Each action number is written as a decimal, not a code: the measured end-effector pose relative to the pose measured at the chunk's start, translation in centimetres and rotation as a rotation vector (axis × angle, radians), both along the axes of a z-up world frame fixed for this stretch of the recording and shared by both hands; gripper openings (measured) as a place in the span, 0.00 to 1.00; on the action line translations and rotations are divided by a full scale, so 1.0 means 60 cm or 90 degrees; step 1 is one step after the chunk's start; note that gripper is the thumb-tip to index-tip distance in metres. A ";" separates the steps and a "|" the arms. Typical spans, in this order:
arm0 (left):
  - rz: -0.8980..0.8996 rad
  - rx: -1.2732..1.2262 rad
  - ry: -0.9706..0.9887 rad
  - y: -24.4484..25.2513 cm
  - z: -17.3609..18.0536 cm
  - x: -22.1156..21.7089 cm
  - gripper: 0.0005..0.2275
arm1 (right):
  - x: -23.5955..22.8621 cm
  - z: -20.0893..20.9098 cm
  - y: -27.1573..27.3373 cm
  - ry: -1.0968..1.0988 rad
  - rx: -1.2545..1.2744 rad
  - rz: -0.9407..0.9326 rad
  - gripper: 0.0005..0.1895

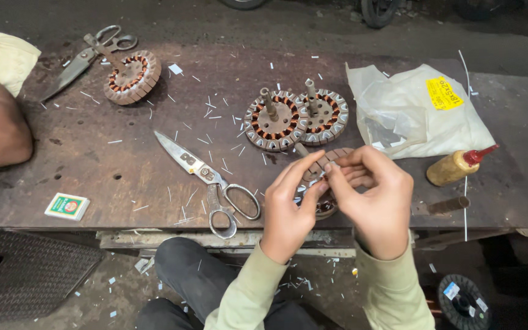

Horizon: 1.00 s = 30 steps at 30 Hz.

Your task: The person cuts small white rectangular pieces from a larger sheet using scissors and inserts them into the slots of a copper-wound motor stator. The person repeats this process, cutting and placing the pieces into the stator slots.

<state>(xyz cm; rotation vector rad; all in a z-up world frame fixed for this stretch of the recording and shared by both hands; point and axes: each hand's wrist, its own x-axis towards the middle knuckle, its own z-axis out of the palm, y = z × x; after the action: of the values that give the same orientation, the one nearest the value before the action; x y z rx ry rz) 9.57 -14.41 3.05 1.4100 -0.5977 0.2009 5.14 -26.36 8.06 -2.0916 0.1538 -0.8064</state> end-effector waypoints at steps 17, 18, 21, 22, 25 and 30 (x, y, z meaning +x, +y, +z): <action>-0.035 -0.008 0.008 0.000 0.012 -0.003 0.18 | -0.036 0.026 -0.062 0.022 -0.242 0.063 0.21; -0.032 -0.010 0.027 -0.003 0.011 -0.006 0.19 | -0.034 0.029 -0.069 0.017 -0.248 0.102 0.20; -0.075 -0.044 0.133 -0.011 0.006 -0.016 0.16 | -0.025 0.028 -0.101 0.028 -0.200 0.227 0.19; -0.082 -0.052 0.151 -0.013 0.004 -0.019 0.15 | -0.021 0.019 -0.108 0.049 -0.140 0.274 0.18; -0.041 -0.047 0.104 -0.017 -0.006 -0.025 0.13 | -0.016 -0.022 -0.116 0.062 -0.028 0.273 0.14; 0.045 -0.005 -0.067 -0.021 -0.014 -0.037 0.13 | -0.039 -0.069 -0.103 -0.047 -0.039 0.209 0.12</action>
<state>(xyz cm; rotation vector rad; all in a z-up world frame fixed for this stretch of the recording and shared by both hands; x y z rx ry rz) 7.36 -15.66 2.23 1.4203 -0.6326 0.3353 2.80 -32.52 3.89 -2.0675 -0.2508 -0.6930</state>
